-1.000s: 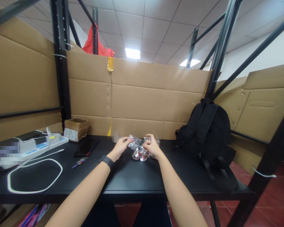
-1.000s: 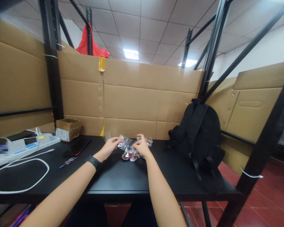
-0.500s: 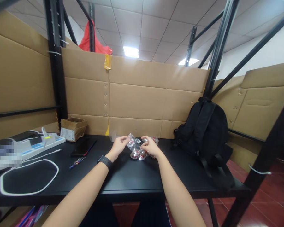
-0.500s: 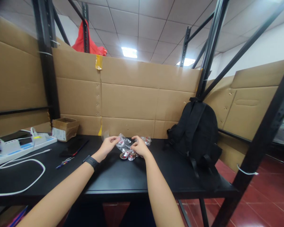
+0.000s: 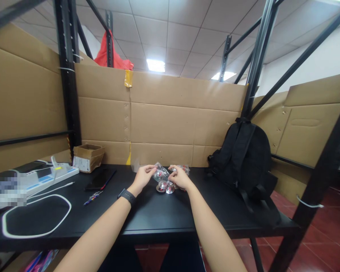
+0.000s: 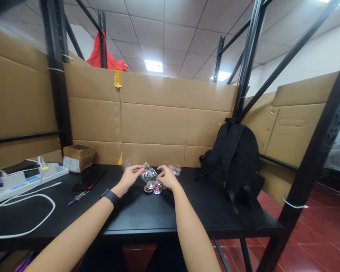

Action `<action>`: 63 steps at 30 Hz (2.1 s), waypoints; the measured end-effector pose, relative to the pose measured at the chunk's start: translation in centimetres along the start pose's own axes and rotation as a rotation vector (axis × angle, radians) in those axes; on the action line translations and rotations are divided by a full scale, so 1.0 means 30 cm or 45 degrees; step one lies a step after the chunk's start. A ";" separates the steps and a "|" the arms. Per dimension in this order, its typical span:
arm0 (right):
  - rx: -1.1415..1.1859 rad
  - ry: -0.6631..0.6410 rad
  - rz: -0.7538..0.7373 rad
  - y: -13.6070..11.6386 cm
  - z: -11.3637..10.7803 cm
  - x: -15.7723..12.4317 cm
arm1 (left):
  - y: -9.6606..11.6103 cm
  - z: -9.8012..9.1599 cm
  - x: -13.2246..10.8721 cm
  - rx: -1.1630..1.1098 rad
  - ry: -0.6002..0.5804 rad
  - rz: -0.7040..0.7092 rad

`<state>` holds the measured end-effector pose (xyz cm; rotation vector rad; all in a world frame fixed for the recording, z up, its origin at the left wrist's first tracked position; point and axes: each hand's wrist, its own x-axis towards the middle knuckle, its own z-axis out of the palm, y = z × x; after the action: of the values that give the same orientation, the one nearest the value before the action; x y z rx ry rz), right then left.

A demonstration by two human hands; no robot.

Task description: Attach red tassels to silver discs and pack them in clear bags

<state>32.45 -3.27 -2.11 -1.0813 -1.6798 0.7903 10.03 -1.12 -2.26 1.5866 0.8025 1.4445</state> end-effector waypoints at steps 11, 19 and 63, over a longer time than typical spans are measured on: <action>-0.223 -0.036 -0.266 -0.037 0.014 0.012 | -0.011 0.034 -0.017 0.149 -0.053 0.156; -0.257 0.042 -0.308 -0.053 0.034 0.011 | 0.018 0.043 -0.018 0.189 -0.090 0.178; 0.306 -0.132 0.007 -0.063 0.041 -0.013 | 0.029 0.005 -0.023 -0.007 -0.091 0.046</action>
<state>30.80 -4.39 -1.04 -0.8916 -1.6191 1.0382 10.04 -2.16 -1.82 1.6471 0.7315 1.4061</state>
